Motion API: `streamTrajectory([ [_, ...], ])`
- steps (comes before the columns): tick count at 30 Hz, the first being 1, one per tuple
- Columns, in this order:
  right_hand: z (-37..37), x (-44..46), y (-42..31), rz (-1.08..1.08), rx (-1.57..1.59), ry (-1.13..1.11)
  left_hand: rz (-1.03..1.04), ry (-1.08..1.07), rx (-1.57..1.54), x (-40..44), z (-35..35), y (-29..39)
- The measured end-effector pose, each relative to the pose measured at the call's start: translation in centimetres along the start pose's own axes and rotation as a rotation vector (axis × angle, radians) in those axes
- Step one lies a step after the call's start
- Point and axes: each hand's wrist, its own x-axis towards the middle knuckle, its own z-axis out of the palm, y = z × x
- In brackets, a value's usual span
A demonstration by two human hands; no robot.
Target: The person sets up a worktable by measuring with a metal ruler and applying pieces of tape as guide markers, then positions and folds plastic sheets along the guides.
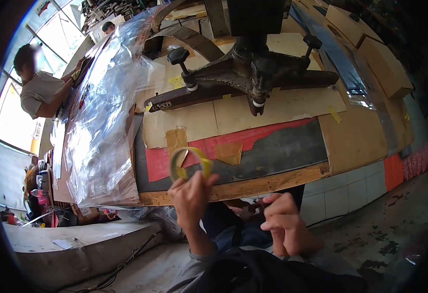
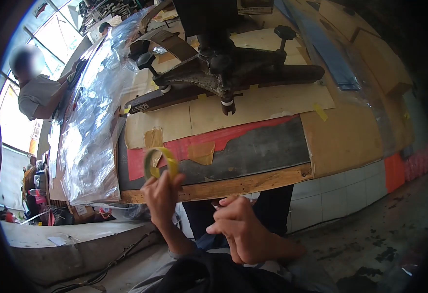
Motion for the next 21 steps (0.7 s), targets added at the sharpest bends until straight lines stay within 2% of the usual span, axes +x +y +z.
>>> streamTrajectory([
  [2,-0.2,0.0,-0.5,0.007,-0.054,0.055,0.088,0.01,-0.125,-0.2,-0.7,0.0],
  [3,-0.6,0.4,-0.2,0.056,-0.199,0.031,0.135,0.02,-0.187,0.0,-1.2,0.7],
  [6,0.2,0.7,1.1,0.254,-0.013,0.197,0.222,0.031,-0.327,0.6,-1.4,2.6],
  [7,0.2,0.8,1.7,0.192,-0.078,0.209,0.222,0.005,-0.348,0.5,-1.2,2.7],
  [10,1.0,0.5,2.4,0.264,0.168,0.313,0.271,0.05,-0.435,0.7,-0.6,3.3],
  [13,0.3,1.4,1.9,0.272,0.007,0.193,0.299,0.03,-0.447,0.4,-0.2,3.4],
  [18,0.8,1.7,2.2,0.194,-0.19,0.24,0.382,-0.019,-0.323,0.7,-1.1,3.9],
  [21,1.0,1.1,2.9,0.139,-0.264,0.232,0.339,0.044,-0.335,0.8,-0.8,4.3],
])
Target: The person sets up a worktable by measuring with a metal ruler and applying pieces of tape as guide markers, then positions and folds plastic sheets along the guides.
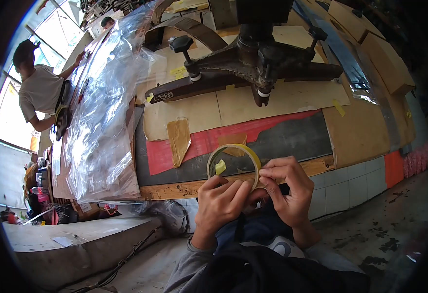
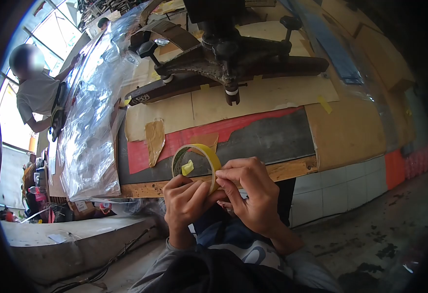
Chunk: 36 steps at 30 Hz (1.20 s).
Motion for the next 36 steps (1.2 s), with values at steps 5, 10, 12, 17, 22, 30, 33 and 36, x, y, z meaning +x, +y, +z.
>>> streamTrajectory([
  [5,0.8,-0.8,0.7,-0.183,-0.066,0.039,0.006,-0.029,0.053,-0.4,0.0,0.5],
  [10,0.7,-1.7,1.1,-0.354,0.012,-0.005,-0.015,0.021,-0.003,-0.8,-0.3,0.9],
  [12,0.7,-1.7,1.1,-0.352,0.029,-0.032,-0.035,-0.024,0.0,-0.9,-0.7,0.8],
  [17,0.8,-1.4,0.0,-0.24,0.042,-0.019,-0.024,-0.083,-0.017,-1.2,-0.1,0.6],
  [22,1.2,-2.5,0.5,-0.231,-0.008,0.043,-0.016,-0.057,-0.006,-1.7,0.6,1.2],
  [30,0.2,-2.4,-0.2,-0.255,-0.009,-0.013,-0.018,0.023,-0.035,-2.9,0.4,1.6],
  [33,0.1,-2.4,-1.2,-0.204,0.119,-0.036,0.002,0.124,-0.061,-3.3,0.1,2.0],
  [36,0.0,-2.6,-2.0,-0.151,0.186,-0.056,0.011,0.167,-0.103,-3.5,-0.2,2.2],
])
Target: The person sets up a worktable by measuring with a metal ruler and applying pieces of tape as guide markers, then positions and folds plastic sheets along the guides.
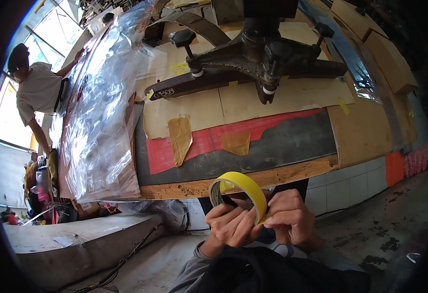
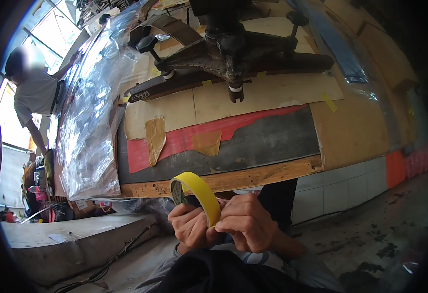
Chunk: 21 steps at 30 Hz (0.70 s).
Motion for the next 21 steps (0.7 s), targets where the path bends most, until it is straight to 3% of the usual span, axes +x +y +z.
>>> streamTrajectory([
  [3,-0.6,-0.4,0.1,0.002,0.005,-0.025,-0.011,-0.035,-0.021,-0.8,-0.4,0.2],
  [4,-1.3,-0.9,0.4,-0.006,0.003,-0.038,-0.04,0.067,0.137,-3.7,-0.3,-0.5],
  [6,-5.4,-0.6,1.4,0.194,0.03,0.885,-0.391,0.38,0.127,-6.1,-0.6,-1.2],
  [7,-9.7,-0.6,2.8,0.018,-0.2,0.972,-0.47,0.427,0.063,-5.8,-1.5,-1.7],
  [8,-11.9,-0.3,3.0,0.007,-0.336,0.993,-0.546,0.481,-0.004,-5.5,-2.4,-2.2],
  [9,-12.9,0.2,3.1,-0.01,-0.468,1.005,-0.395,0.398,0.046,-5.1,-3.3,-3.4],
  [11,-12.2,0.7,3.6,0.098,-0.39,0.794,-0.232,0.296,0.633,-4.5,-5.4,-6.4],
  [15,-9.1,0.7,4.9,0.165,-0.318,0.527,-0.292,0.156,0.909,0.6,-11.9,-12.3],
  [18,-7.8,0.6,5.3,0.193,-0.409,0.502,-0.531,-0.07,0.957,2.1,-15.4,-16.2],
  [21,-7.2,-0.5,5.5,0.335,-0.1,0.394,-0.501,-0.146,1.127,0.6,-15.9,-18.4],
])
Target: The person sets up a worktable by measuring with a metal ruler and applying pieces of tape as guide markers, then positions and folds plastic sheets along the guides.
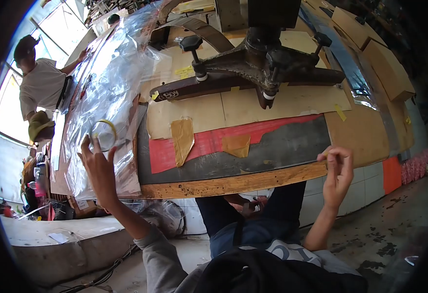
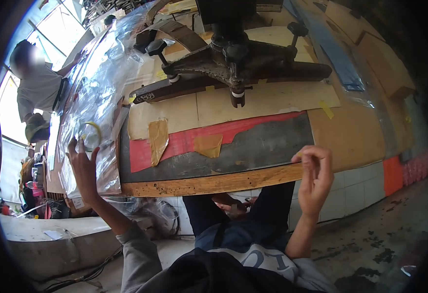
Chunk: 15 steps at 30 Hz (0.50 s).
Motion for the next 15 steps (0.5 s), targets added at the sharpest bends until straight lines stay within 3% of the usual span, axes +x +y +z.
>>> streamTrajectory([
  [2,0.8,-0.1,0.2,-0.01,-0.088,-0.072,-0.073,-0.063,-0.137,-0.5,-1.5,3.2],
  [4,1.3,-0.1,-0.5,-0.011,-0.184,-0.2,0.017,-0.054,-0.503,-2.6,-3.2,8.4],
  [5,1.7,-0.2,-0.8,0.017,-0.181,-0.252,0.171,-0.084,-0.672,-3.5,-3.3,10.6],
  [7,2.7,-0.1,-1.8,-0.005,-0.191,-0.393,0.239,-0.21,-1.027,-5.1,-5.8,16.4],
  [11,3.7,-1.1,-2.5,-0.041,-0.163,-0.543,0.263,-0.367,-1.278,-6.6,-6.9,22.3],
  [15,3.5,-1.3,-2.5,-0.042,-0.236,-0.645,0.32,-0.475,-1.415,-6.8,-6.0,23.3],
])
